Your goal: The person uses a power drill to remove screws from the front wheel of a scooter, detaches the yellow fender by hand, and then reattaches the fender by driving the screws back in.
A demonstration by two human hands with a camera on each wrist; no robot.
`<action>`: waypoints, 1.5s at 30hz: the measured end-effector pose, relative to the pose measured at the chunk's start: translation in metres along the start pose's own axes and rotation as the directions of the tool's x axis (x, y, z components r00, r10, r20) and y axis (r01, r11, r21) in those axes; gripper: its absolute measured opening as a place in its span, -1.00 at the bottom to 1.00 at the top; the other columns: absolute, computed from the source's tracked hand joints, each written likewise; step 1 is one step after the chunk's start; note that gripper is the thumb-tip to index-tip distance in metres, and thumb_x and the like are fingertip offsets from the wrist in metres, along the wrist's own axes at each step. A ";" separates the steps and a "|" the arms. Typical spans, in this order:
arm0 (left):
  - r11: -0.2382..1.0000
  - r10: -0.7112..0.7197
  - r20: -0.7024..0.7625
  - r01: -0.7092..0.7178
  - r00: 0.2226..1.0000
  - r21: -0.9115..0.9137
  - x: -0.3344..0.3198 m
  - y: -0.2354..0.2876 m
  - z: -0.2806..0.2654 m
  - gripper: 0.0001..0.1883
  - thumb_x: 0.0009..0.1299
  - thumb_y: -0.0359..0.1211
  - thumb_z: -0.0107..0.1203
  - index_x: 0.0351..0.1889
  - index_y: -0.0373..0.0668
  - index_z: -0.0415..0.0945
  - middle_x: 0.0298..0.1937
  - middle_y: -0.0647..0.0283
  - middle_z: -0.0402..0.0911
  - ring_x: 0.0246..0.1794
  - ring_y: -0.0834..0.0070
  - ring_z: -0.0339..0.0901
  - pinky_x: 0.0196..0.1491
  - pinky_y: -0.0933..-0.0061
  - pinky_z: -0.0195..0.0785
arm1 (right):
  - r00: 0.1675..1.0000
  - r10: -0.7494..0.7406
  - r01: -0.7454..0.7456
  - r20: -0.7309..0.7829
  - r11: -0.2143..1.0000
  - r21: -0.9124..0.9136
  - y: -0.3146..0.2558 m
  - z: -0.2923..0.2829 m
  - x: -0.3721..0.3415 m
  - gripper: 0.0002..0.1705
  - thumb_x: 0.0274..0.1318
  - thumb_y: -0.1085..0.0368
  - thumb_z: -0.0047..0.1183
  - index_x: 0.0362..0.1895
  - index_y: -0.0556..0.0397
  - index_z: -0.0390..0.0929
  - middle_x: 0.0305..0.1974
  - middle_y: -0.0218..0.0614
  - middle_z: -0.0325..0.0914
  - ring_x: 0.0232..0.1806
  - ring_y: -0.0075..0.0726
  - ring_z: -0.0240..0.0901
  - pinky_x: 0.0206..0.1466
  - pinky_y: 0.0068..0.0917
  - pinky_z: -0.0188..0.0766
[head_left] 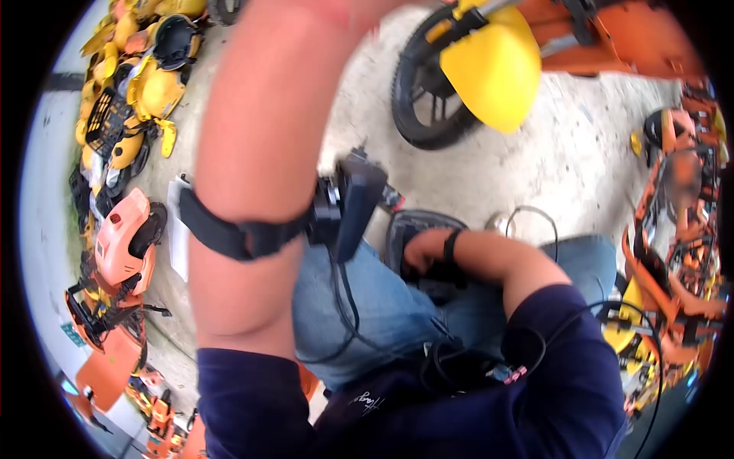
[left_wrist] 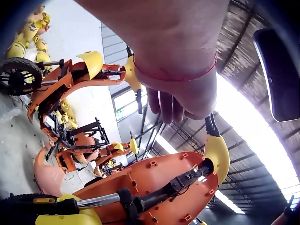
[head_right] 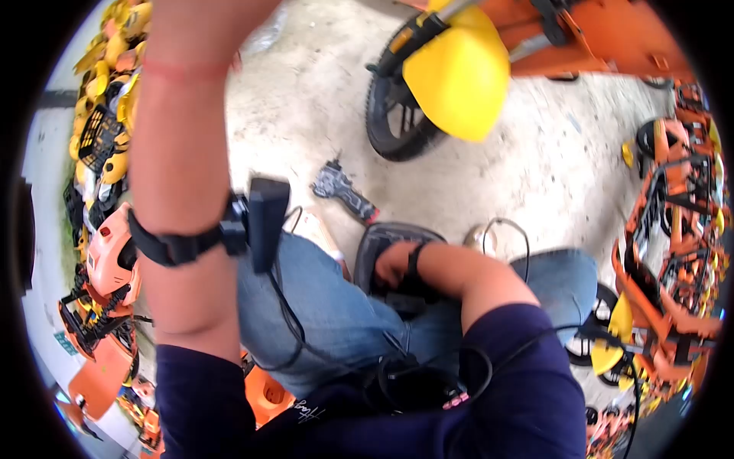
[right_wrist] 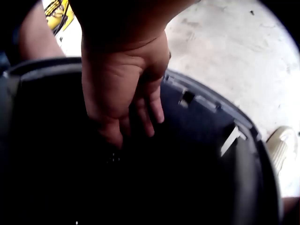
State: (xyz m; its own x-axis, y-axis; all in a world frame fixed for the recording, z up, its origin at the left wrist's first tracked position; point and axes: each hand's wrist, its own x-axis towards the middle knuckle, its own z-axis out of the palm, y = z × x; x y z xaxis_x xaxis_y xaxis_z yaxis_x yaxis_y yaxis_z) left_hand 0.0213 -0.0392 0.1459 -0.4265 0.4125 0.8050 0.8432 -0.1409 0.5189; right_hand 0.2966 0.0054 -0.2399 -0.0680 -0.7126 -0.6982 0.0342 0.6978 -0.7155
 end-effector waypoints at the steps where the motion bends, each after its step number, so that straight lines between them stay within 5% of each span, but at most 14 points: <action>1: 0.992 -0.121 -0.005 0.121 0.993 0.023 -0.008 0.002 -0.005 -0.77 0.37 -0.38 0.08 -0.22 -0.39 0.63 -0.35 0.07 0.70 -0.37 0.37 0.67 -0.23 0.40 0.52 | 0.977 -0.007 0.025 0.212 0.997 -0.079 -0.003 0.007 0.029 -0.37 -0.29 0.34 0.24 0.07 -0.13 0.67 -0.01 -0.16 0.69 0.04 -0.13 0.61 0.08 -0.30 0.52; 9: 0.908 -0.210 0.156 0.133 0.965 0.396 -0.053 -0.090 -0.015 -0.82 0.31 -0.42 0.04 -0.32 -0.37 0.58 -0.41 -0.14 0.62 -0.33 -0.07 0.60 -0.20 0.11 0.51 | 0.896 -0.257 0.422 0.361 0.742 -0.521 0.034 0.089 0.094 -0.33 0.21 0.21 0.04 0.45 -0.29 0.32 0.46 -0.34 0.30 0.34 -0.08 0.42 0.32 -0.14 0.39; 10: 0.897 -0.274 0.170 0.188 0.947 0.399 -0.054 -0.096 -0.014 -0.82 0.32 -0.41 0.04 -0.34 -0.36 0.58 -0.40 -0.14 0.62 -0.31 -0.08 0.60 -0.19 0.09 0.51 | 0.880 -0.105 0.412 0.462 0.652 -0.636 0.011 0.077 0.086 -0.33 0.30 0.21 -0.02 0.50 -0.29 0.22 0.42 -0.31 0.36 0.35 -0.08 0.41 0.32 -0.15 0.40; 14: 0.866 -0.413 0.265 0.286 0.871 0.411 -0.064 -0.123 -0.005 -0.80 0.34 -0.36 0.05 -0.28 -0.32 0.58 -0.37 -0.14 0.64 -0.26 -0.10 0.61 -0.13 0.08 0.51 | 0.922 -0.144 0.361 0.360 0.657 -0.662 0.079 0.171 0.185 -0.52 0.33 0.10 -0.03 0.30 -0.21 0.52 0.27 -0.30 0.55 0.29 -0.03 0.47 0.22 -0.13 0.48; 18: 0.811 -0.545 0.368 0.363 0.753 0.459 -0.088 -0.136 0.018 -0.71 0.34 -0.35 0.02 -0.06 -0.19 0.65 -0.29 0.05 0.69 -0.21 0.06 0.63 -0.07 0.13 0.51 | 0.922 -0.136 0.334 0.362 0.750 -0.571 0.068 0.129 0.146 -0.66 0.27 0.11 0.00 0.01 -0.16 0.73 0.10 -0.23 0.66 0.19 -0.01 0.56 0.15 -0.16 0.52; 23: 0.727 -0.659 0.724 0.419 0.204 0.543 -0.114 -0.143 0.061 -0.69 0.24 -0.28 0.11 -0.14 -0.22 0.68 -0.23 -0.04 0.71 -0.16 0.05 0.66 -0.05 0.16 0.52 | 0.975 -0.142 0.215 0.170 0.797 -0.565 0.048 0.075 0.085 -0.70 0.08 0.17 0.15 -0.10 -0.14 0.76 -0.02 -0.19 0.70 0.04 0.01 0.61 0.08 -0.14 0.53; 26: 0.731 -0.576 0.816 0.411 -0.055 0.544 -0.161 -0.143 0.092 -0.38 0.20 -0.25 0.15 0.26 -0.27 0.50 0.07 -0.07 0.67 0.06 0.12 0.64 0.08 0.24 0.53 | 0.979 -0.184 0.200 0.089 0.946 -0.253 0.046 0.055 0.069 -0.71 0.02 0.21 0.22 -0.12 -0.12 0.75 -0.09 -0.17 0.72 -0.07 0.01 0.63 -0.03 -0.10 0.53; 27: 0.729 -0.562 0.827 0.481 0.012 0.488 -0.184 -0.140 0.100 -0.28 0.17 -0.27 0.15 0.37 -0.24 0.37 0.09 -0.07 0.65 0.03 0.11 0.64 0.06 0.21 0.53 | 0.981 -0.129 0.138 0.146 0.989 -0.060 0.043 0.049 0.065 -0.71 0.01 0.21 0.24 -0.13 -0.10 0.75 -0.13 -0.17 0.72 -0.09 0.00 0.63 -0.05 -0.08 0.52; 29: 0.573 -0.560 0.824 0.681 -0.082 0.457 -0.188 -0.117 0.107 -0.18 0.14 -0.34 0.17 0.45 -0.26 0.23 0.11 -0.09 0.62 0.05 0.13 0.62 0.05 0.27 0.50 | 0.958 -0.065 -0.026 0.278 0.950 0.312 0.037 0.036 0.060 -0.71 -0.02 0.22 0.28 -0.14 -0.06 0.75 -0.20 -0.16 0.72 -0.15 -0.01 0.63 -0.11 -0.05 0.50; 33: 0.524 -0.631 0.760 0.809 0.158 0.267 -0.225 -0.111 0.139 0.06 0.07 -0.23 0.39 0.52 -0.30 0.05 0.34 -0.15 0.43 0.33 0.18 0.43 0.34 0.34 0.31 | 0.944 0.226 -0.286 0.241 0.924 0.255 0.029 0.005 0.044 -0.67 0.03 0.22 0.27 -0.10 0.05 0.72 -0.27 -0.21 0.70 -0.23 -0.14 0.60 -0.14 -0.15 0.52; 37: 0.496 -0.646 0.755 0.816 0.117 0.297 -0.228 -0.119 0.157 0.15 0.03 -0.20 0.42 0.55 -0.27 -0.05 0.42 -0.12 0.35 0.43 0.15 0.34 0.40 0.35 0.24 | 0.962 0.267 -0.270 0.065 0.880 0.390 0.008 -0.047 -0.030 -0.68 0.02 0.39 0.21 -0.07 0.13 0.70 -0.16 -0.18 0.72 -0.17 -0.11 0.66 -0.10 -0.17 0.61; 41: 0.631 -0.654 0.751 0.481 -0.092 0.609 -0.215 -0.131 0.151 0.01 0.04 -0.27 0.29 0.51 -0.27 0.07 0.20 -0.19 0.56 0.22 0.08 0.55 0.23 0.24 0.42 | 0.988 0.122 -0.059 -0.095 0.866 0.497 0.039 -0.076 -0.078 -0.63 0.08 0.44 0.16 0.03 0.18 0.65 -0.15 -0.16 0.71 -0.20 -0.19 0.68 -0.15 -0.29 0.67; 43: 0.736 -0.637 0.767 0.237 -0.074 0.634 -0.203 -0.131 0.138 -0.20 0.15 -0.30 0.11 0.47 -0.01 0.31 0.17 -0.02 0.64 0.11 0.07 0.63 0.12 0.17 0.49 | 0.974 0.124 -0.015 -0.192 0.873 0.487 0.021 -0.099 -0.135 -0.62 0.11 0.44 0.13 0.06 0.24 0.62 -0.14 -0.17 0.69 -0.21 -0.26 0.68 -0.11 -0.31 0.69; 45: 0.692 -0.704 0.680 0.019 -0.204 0.722 -0.189 -0.130 0.131 -0.47 0.18 -0.33 0.08 0.17 -0.12 0.63 0.08 0.04 0.70 0.09 0.10 0.65 0.10 0.17 0.50 | 0.924 0.056 0.203 -0.379 0.768 0.607 0.001 -0.115 -0.188 -0.65 0.16 0.45 0.10 0.05 0.23 0.61 -0.18 -0.23 0.66 -0.19 -0.32 0.68 -0.08 -0.36 0.66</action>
State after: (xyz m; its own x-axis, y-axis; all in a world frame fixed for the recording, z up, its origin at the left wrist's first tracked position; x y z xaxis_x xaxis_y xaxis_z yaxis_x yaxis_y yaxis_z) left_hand 0.0354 0.0189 -0.1118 -0.2840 0.6272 -0.7252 0.8117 0.5598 0.1663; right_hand 0.1953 0.1487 -0.1068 -0.4387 -0.5919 -0.6761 0.6181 0.3473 -0.7052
